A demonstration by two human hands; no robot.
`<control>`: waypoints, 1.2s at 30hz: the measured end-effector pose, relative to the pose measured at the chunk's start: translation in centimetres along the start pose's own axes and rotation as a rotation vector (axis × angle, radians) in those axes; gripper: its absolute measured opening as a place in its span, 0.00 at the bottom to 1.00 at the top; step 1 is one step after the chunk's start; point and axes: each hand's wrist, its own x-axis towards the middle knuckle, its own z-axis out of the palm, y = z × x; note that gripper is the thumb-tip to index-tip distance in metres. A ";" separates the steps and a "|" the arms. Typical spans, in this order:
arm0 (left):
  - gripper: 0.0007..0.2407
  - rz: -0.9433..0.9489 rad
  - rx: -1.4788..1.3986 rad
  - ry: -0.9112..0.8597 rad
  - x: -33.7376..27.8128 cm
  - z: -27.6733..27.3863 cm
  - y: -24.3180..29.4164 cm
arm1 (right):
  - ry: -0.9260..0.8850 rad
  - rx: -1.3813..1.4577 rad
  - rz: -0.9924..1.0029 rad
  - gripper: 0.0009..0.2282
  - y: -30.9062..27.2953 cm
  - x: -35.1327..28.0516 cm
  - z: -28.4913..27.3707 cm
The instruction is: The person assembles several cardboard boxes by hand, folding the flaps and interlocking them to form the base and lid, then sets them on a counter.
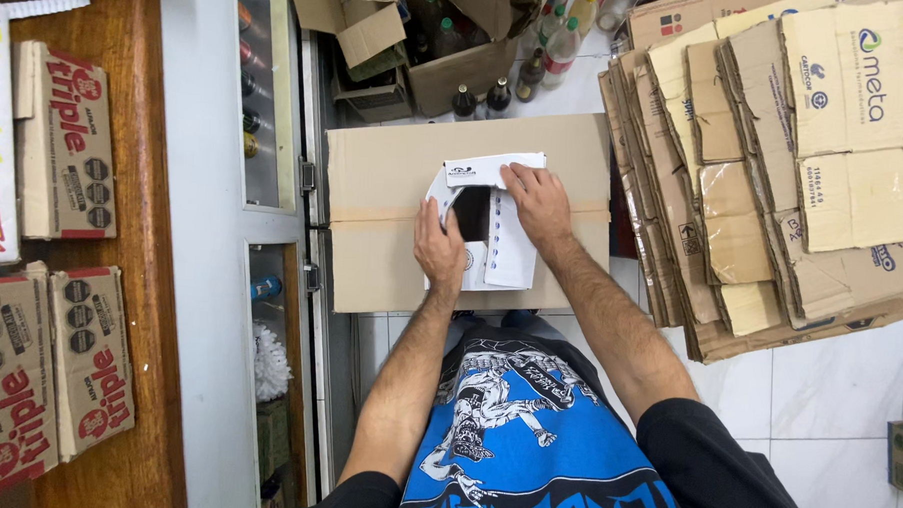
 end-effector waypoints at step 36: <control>0.42 -0.346 -0.543 -0.405 -4.2 -19.5 2.9 | -0.524 1.813 0.823 0.46 -6.5 0.5 -16.1</control>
